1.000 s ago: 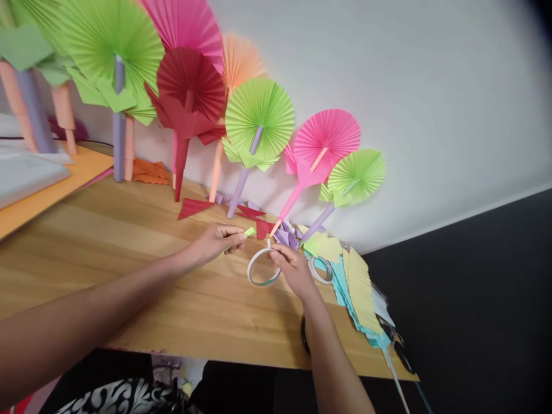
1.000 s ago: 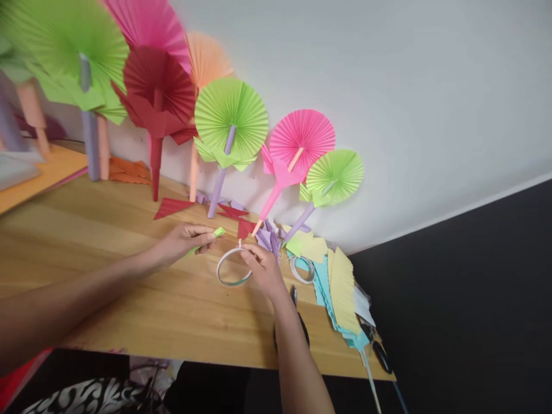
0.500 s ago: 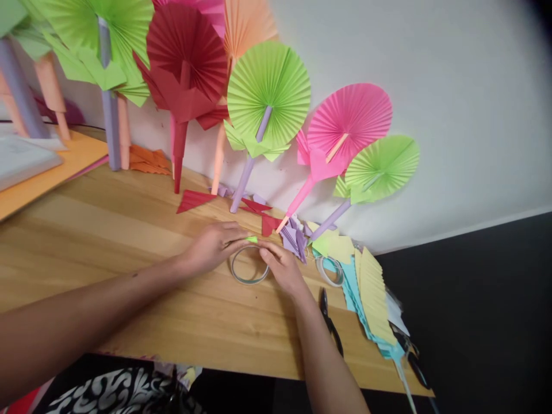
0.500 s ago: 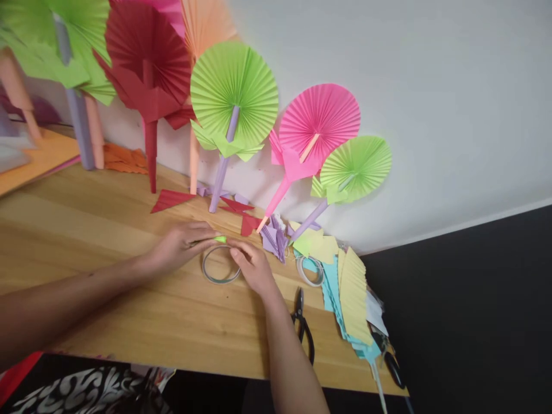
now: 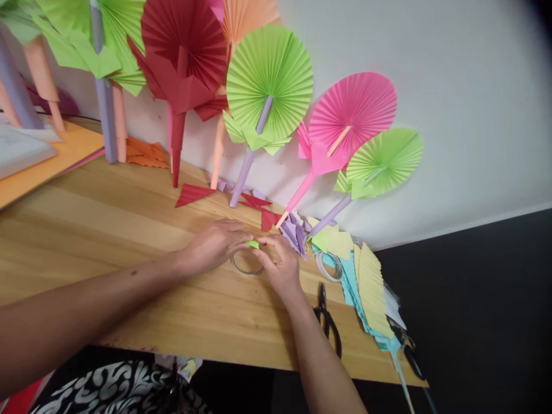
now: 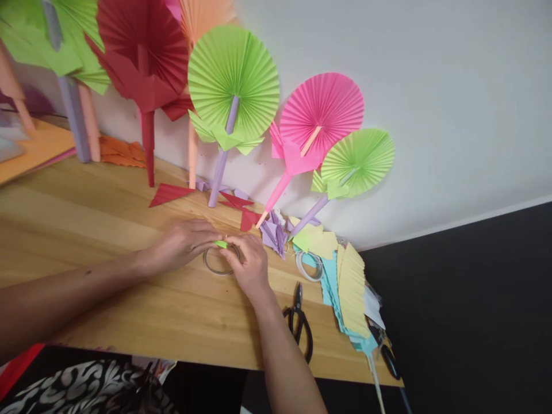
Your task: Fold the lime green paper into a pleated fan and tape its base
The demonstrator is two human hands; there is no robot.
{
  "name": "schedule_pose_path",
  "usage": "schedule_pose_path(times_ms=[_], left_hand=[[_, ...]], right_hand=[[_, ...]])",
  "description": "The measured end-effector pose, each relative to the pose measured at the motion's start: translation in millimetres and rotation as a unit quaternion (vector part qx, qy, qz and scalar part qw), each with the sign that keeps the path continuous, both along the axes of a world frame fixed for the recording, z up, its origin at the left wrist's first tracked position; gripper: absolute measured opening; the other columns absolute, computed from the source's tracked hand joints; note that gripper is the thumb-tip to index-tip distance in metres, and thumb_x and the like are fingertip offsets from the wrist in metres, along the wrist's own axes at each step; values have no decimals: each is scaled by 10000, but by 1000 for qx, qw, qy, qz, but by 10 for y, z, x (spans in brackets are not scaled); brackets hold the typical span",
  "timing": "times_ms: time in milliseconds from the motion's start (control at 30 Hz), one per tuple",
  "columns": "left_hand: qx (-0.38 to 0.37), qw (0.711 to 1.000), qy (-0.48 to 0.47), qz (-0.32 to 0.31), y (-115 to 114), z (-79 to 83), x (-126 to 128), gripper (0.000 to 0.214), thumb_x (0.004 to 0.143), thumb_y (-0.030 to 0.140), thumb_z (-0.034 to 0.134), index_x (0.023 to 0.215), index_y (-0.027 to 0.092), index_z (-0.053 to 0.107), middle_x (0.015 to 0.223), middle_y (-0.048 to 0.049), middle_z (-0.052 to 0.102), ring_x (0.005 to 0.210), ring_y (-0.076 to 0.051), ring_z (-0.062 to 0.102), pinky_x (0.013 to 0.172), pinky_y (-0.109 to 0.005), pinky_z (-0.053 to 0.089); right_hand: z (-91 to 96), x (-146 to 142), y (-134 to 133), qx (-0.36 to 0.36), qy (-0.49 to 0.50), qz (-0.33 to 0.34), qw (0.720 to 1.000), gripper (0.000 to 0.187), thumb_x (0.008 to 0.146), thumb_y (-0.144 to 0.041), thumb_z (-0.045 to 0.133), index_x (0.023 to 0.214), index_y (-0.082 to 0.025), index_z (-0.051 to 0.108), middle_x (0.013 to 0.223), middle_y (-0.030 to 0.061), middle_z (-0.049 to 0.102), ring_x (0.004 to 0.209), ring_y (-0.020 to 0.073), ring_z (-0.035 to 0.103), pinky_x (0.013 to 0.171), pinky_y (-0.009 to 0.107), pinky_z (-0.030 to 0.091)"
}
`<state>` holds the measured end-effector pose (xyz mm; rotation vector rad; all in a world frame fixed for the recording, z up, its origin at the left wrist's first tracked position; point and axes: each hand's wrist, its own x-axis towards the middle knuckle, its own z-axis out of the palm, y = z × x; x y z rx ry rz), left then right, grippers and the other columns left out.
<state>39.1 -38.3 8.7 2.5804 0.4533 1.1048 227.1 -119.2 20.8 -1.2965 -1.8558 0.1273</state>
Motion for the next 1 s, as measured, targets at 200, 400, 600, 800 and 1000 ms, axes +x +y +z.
schedule_pose_path(times_ms=[200, 400, 600, 800, 1000], left_hand=[[-17, 999, 32, -13, 0, -23, 2, 431, 1048, 360, 377, 899, 140, 717, 835, -73, 713, 758, -176, 634, 686, -276, 446], [-37, 998, 51, 13, 116, -43, -43, 385, 1019, 414, 449, 1037, 154, 733, 863, -74, 724, 804, -208, 666, 702, -294, 457], [-22, 997, 50, 62, 286, -61, -114, 445, 1001, 492, 446, 1013, 164, 746, 924, -99, 738, 851, -226, 674, 732, -301, 472], [-35, 996, 52, 70, 334, -49, -147, 362, 1013, 403, 460, 984, 185, 747, 944, -75, 755, 878, -208, 678, 758, -287, 468], [-35, 995, 56, 71, 345, -13, -179, 322, 978, 368, 519, 832, 181, 737, 858, -73, 750, 817, -210, 669, 785, -315, 454]], right_hand=[[18, -32, -14, -24, -15, -14, 1000, 74, 924, -229, 615, 858, -231, 647, 831, 0, 710, 805, 171, 636, 769, 322, 460], [-20, 36, 2, -20, -16, -50, 998, 83, 930, -264, 609, 870, -229, 654, 848, 3, 710, 819, 177, 633, 777, 325, 463], [-17, 176, 19, 26, -26, -86, 996, 112, 948, -298, 593, 906, -237, 677, 882, 13, 733, 863, 193, 651, 811, 349, 472], [-28, 205, 11, 46, -28, -96, 994, 104, 930, -293, 603, 911, -242, 692, 914, 27, 756, 943, 214, 666, 865, 383, 498], [-24, 188, 14, 17, -1, -80, 997, 138, 912, -263, 600, 983, -248, 717, 934, 36, 751, 939, 209, 671, 879, 383, 501]])
